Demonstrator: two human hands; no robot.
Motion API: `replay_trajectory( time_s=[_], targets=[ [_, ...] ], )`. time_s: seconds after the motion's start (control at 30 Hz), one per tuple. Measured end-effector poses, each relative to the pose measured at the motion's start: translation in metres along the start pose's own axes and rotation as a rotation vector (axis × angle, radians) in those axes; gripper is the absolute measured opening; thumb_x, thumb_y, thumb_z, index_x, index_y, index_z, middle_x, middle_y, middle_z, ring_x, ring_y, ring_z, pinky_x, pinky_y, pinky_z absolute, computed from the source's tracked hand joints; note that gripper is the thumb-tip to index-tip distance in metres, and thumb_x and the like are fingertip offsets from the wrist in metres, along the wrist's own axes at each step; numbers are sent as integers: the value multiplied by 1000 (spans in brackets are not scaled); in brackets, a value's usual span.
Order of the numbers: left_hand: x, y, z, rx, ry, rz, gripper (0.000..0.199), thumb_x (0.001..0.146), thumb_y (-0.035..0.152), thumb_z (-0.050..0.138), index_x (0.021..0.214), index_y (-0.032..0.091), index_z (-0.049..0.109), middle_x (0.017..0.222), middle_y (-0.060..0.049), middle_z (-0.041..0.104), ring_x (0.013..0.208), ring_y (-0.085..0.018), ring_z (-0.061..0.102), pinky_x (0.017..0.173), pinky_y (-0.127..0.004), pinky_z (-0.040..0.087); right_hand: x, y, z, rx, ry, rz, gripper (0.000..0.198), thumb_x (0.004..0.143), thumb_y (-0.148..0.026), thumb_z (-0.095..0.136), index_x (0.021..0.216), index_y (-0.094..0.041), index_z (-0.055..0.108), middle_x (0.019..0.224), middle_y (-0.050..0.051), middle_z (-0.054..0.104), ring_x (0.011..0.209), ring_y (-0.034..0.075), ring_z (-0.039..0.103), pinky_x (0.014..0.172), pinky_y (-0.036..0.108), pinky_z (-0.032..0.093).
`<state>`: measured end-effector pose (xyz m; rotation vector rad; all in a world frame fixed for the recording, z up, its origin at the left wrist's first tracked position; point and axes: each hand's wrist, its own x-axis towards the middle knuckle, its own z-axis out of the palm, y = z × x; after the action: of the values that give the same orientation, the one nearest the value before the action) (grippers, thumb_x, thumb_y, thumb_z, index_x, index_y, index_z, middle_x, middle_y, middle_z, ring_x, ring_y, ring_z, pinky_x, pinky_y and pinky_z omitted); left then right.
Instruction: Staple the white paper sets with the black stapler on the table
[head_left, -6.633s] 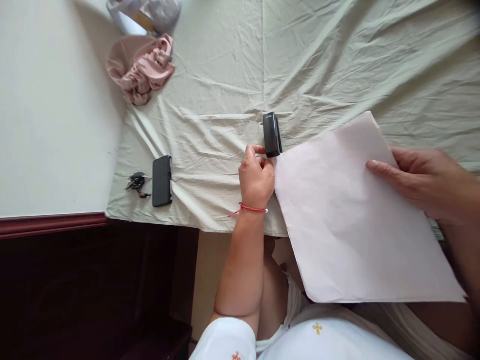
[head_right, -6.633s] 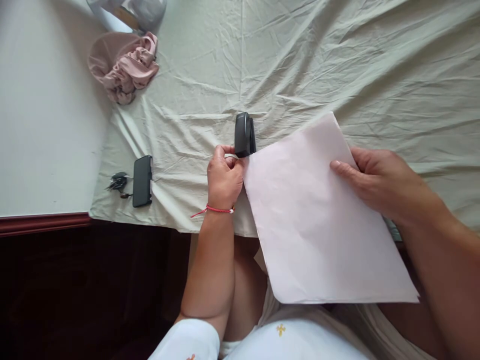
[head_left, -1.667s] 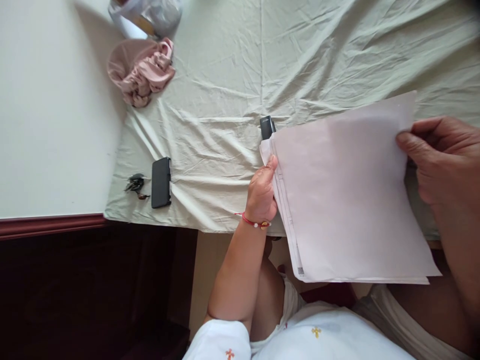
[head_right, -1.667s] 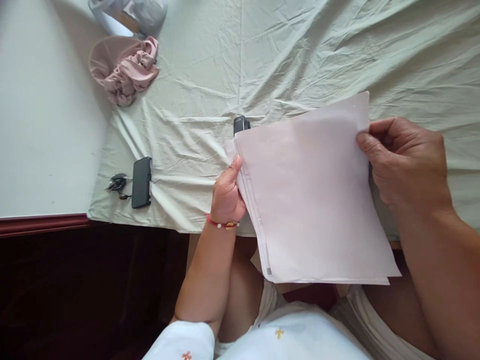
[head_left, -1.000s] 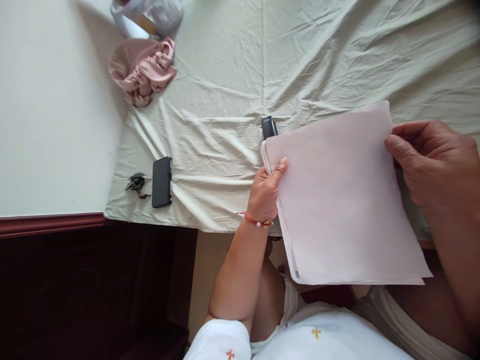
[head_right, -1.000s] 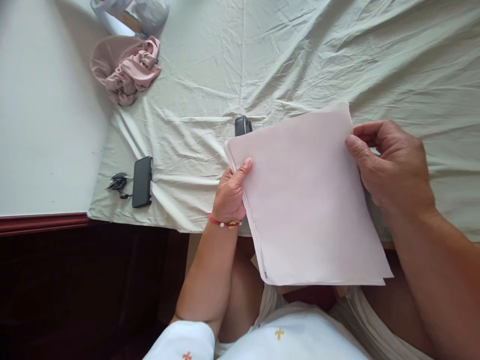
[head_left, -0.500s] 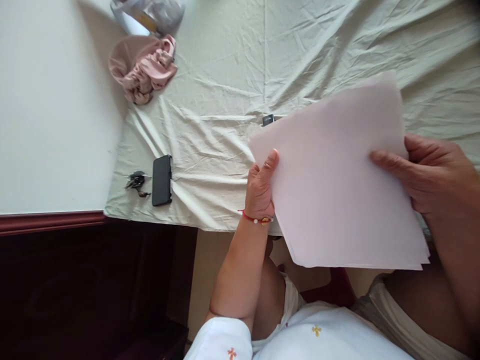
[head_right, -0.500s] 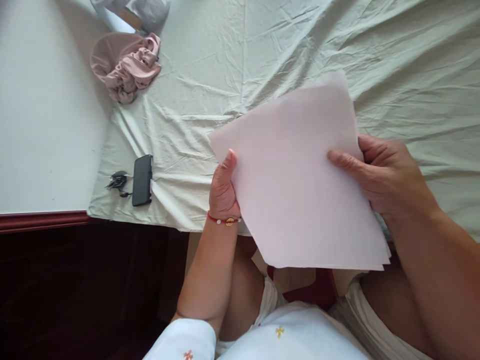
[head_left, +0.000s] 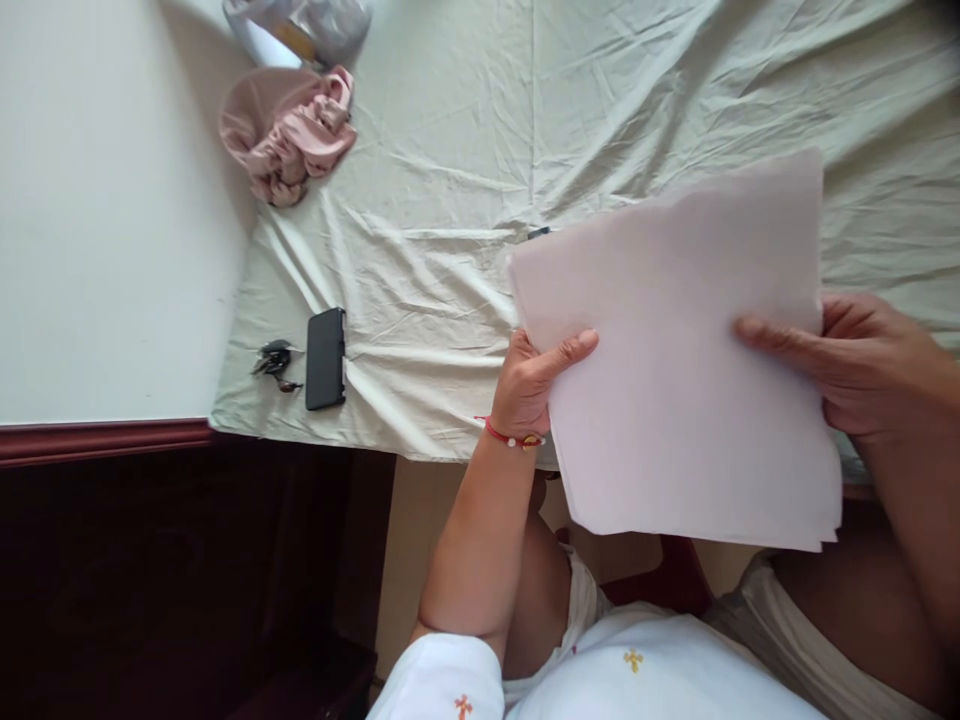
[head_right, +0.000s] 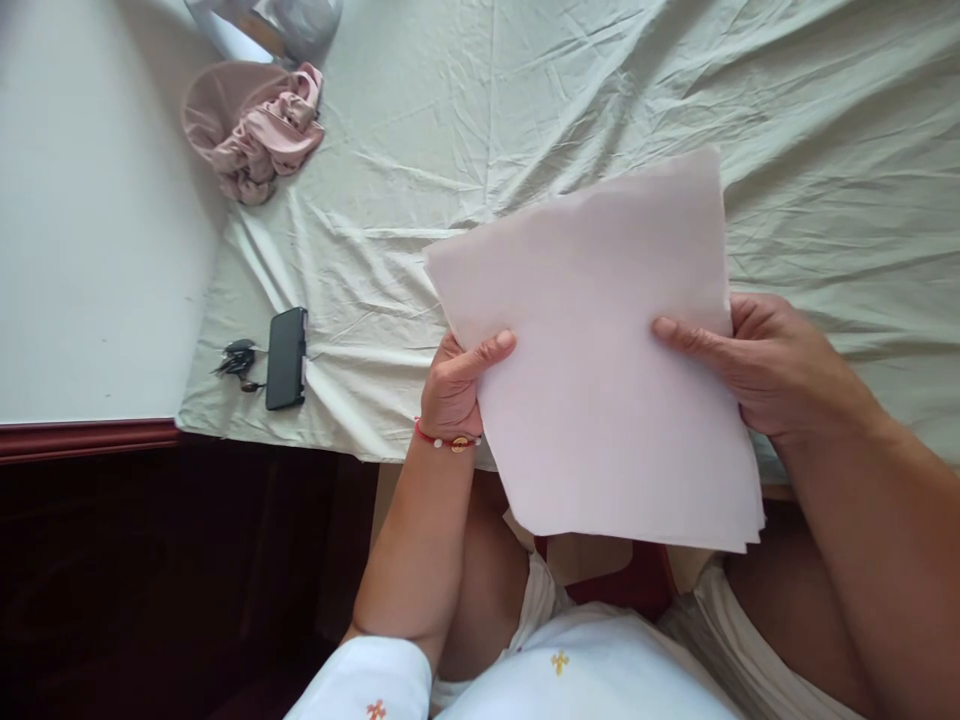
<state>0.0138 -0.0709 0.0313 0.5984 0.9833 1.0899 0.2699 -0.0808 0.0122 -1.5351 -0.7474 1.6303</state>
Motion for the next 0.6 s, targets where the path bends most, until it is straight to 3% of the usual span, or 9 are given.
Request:
replay_trajectory(
  time_s=[0.17,0.3,0.4,0.53,0.6],
  targets=[
    [-2,3,-1,-36,46,79,61,61,30,91,119,30,73,111,-4,80,129,-38,68,109,-51,56,2,6,-10,-11,-157,110,32,56,-39,98,78,-24,81,85,5,80,65,25,76,53,33,64],
    [0,9,3,-149,-70,238,63,60,25,83,121,37,72,140,2,69,141,-34,59,112,-47,54,0,5,-11,-42,-216,173,32,57,-39,97,82,-25,82,85,5,80,65,27,76,53,35,65],
    [-1,15,6,-158,-112,264,62,60,23,82,120,37,72,153,5,59,145,-34,55,114,-45,53,0,4,-13,-79,-262,248,34,58,-41,96,85,-25,83,85,7,80,66,30,77,54,39,66],
    [-5,16,8,-120,11,290,29,68,38,85,93,30,73,145,1,66,146,-38,52,115,-51,49,2,4,-12,-75,-272,238,33,60,-42,95,87,-26,83,87,6,81,67,29,77,55,38,66],
    [-5,15,6,-73,65,267,24,73,41,85,85,27,68,133,-2,71,145,-38,53,115,-52,49,2,4,-10,-63,-261,216,32,60,-43,95,85,-26,83,86,7,81,67,29,77,54,37,66]
  ],
)
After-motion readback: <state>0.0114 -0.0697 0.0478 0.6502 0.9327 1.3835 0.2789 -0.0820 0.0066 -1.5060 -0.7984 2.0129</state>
